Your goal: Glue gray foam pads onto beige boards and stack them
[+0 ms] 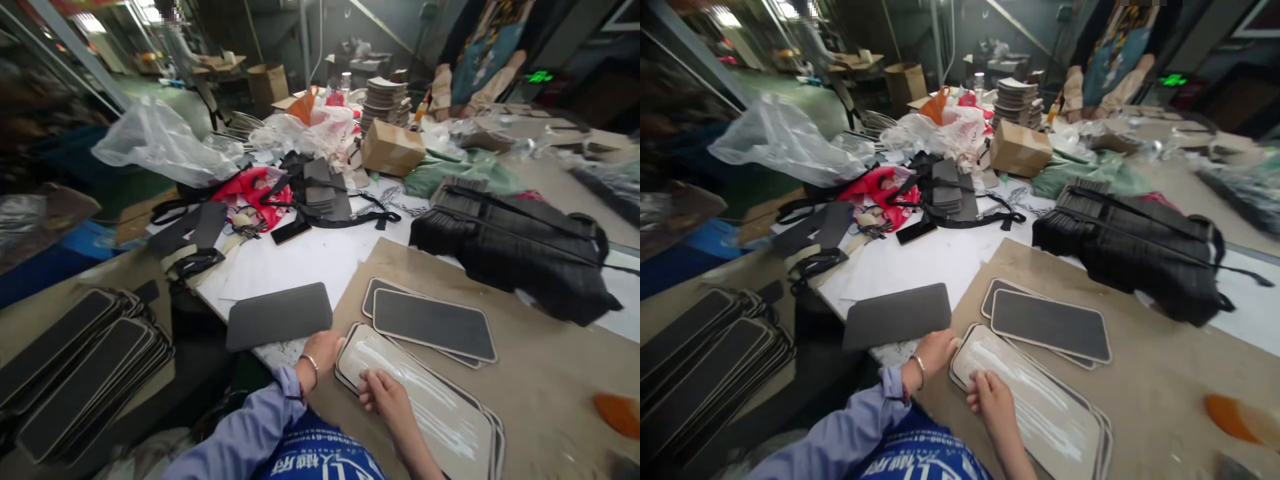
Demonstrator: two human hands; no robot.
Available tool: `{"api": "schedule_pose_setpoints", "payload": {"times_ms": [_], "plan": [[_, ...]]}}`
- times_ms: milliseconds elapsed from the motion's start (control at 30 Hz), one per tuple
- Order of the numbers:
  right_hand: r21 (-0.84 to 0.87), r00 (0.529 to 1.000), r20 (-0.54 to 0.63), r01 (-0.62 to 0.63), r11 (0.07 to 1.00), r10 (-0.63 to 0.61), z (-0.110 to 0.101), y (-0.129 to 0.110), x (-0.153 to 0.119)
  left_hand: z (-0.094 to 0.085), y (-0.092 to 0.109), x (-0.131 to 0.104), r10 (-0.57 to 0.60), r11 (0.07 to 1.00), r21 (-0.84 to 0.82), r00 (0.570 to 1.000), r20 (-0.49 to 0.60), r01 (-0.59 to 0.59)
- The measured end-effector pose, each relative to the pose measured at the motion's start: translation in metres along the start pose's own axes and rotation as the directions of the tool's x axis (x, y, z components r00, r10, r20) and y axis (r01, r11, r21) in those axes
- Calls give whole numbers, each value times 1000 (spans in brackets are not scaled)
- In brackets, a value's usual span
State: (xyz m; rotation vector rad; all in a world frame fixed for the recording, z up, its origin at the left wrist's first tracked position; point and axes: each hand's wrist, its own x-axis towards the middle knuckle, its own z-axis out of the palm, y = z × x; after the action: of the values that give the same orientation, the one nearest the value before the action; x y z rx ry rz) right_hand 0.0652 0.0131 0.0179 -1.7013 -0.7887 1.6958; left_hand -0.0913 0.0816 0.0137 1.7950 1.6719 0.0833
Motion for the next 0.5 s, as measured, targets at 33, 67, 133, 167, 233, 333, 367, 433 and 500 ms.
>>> {"api": "schedule_pose_setpoints", "payload": {"times_ms": [33,67,133,167,233,333,367,433,500], "plan": [[-84,999,20,45,995,-43,2,-4,6,-5,-9,-7,1,996,93,996,-92,8],[-164,995,39,93,982,-88,5,-9,11,-9,-19,-14,9,982,186,984,-181,25],[-301,982,87,185,936,-167,13,-16,21,-17,-43,-23,11,953,294,960,-281,75],[-352,974,113,223,909,-195,18,-19,26,-21,-55,-26,5,949,305,958,-286,86],[-421,959,166,280,863,-230,27,-23,33,-25,-77,-28,4,962,266,967,-256,66],[-472,942,215,333,817,-259,41,-25,39,-29,-98,-24,67,992,124,967,-246,-38],[-477,940,221,337,812,-261,45,-24,40,-30,-103,-23,93,995,69,962,-257,-78],[-465,942,218,329,822,-253,54,-21,45,-33,-111,-19,127,989,-36,953,-275,-142],[-433,952,204,297,851,-229,62,-16,51,-36,-117,-17,133,978,-117,951,-278,-171]]}}
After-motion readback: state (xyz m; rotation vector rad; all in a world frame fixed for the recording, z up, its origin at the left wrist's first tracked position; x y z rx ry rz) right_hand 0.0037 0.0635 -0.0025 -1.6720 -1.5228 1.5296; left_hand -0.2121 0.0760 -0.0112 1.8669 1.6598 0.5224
